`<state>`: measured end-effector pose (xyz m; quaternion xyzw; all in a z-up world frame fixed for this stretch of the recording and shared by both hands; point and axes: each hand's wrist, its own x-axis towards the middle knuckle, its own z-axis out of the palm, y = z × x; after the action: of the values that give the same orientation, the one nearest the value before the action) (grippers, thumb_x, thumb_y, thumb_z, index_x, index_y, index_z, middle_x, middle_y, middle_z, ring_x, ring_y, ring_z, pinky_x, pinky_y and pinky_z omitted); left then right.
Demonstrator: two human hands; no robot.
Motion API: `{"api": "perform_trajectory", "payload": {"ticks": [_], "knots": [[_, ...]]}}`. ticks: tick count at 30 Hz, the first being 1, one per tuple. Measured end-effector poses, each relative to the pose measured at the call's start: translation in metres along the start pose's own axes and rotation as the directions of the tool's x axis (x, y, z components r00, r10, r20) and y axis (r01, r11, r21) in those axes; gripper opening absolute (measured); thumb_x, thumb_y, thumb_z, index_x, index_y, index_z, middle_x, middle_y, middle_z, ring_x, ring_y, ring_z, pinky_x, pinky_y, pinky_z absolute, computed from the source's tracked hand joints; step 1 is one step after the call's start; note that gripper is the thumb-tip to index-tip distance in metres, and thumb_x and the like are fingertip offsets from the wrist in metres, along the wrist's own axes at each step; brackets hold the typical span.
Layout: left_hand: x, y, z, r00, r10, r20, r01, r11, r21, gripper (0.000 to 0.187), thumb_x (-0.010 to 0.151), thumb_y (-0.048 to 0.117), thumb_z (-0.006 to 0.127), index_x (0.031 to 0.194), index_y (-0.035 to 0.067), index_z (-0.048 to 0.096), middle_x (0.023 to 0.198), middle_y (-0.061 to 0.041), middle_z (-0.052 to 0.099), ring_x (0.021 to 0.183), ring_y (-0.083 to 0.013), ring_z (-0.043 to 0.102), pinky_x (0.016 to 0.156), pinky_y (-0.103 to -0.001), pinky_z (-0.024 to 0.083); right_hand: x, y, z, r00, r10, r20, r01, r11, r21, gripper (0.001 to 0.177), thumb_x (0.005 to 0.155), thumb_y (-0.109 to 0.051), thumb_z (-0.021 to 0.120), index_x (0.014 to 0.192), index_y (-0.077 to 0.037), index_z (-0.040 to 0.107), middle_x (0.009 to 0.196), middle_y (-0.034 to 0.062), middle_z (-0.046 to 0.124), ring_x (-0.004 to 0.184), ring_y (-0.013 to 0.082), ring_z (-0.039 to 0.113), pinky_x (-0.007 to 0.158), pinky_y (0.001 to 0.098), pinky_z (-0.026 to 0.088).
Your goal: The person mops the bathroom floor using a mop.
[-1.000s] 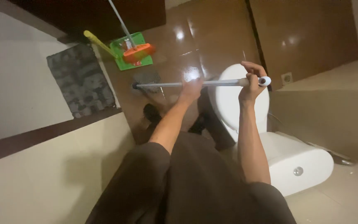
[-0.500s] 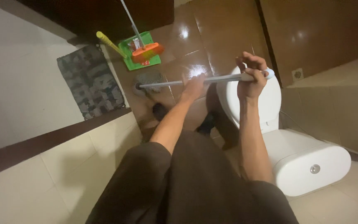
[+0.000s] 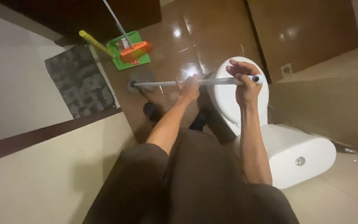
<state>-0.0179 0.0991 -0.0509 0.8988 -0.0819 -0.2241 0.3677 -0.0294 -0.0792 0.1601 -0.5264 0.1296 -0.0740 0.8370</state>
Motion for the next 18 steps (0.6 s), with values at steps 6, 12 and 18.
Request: {"api": "perform_trajectory", "payload": {"ticks": [6,12,18], "knots": [[0.002,0.046,0.012,0.992,-0.051,0.117,0.034,0.990,0.139,0.050,0.091,0.009,0.062,0.138,0.011,0.045,0.129,-0.012,0.062,0.131,-0.0300,0.056,0.115,-0.082,-0.003,0.002,-0.032,-0.026,0.998,-0.060,-0.007,0.059,0.996,-0.066,0.036,0.078,0.009,0.047,0.108,0.008,0.066,0.118,0.0264,0.071,0.112,0.0375,0.071,0.112,0.0513,0.058],[0.018,0.094,0.034,0.998,0.039,0.045,-0.038,0.999,-0.016,0.032,0.093,0.014,0.059,0.123,0.009,0.049,0.123,-0.014,0.062,0.128,-0.0340,0.053,0.104,-0.084,0.000,0.008,-0.065,-0.060,0.989,-0.145,-0.006,0.143,0.980,-0.136,0.037,0.080,0.012,0.044,0.110,0.007,0.066,0.120,0.0259,0.071,0.116,0.0352,0.071,0.116,0.0507,0.056],[0.017,0.156,0.034,0.988,0.037,0.150,-0.037,0.999,-0.005,0.020,0.099,0.014,0.055,0.117,0.009,0.050,0.119,-0.013,0.065,0.124,-0.0343,0.057,0.113,-0.081,0.001,0.014,-0.092,-0.098,0.982,-0.175,-0.068,0.171,0.984,-0.052,0.037,0.081,0.014,0.044,0.112,0.007,0.064,0.121,0.0255,0.069,0.120,0.0324,0.070,0.118,0.0502,0.056]]}}
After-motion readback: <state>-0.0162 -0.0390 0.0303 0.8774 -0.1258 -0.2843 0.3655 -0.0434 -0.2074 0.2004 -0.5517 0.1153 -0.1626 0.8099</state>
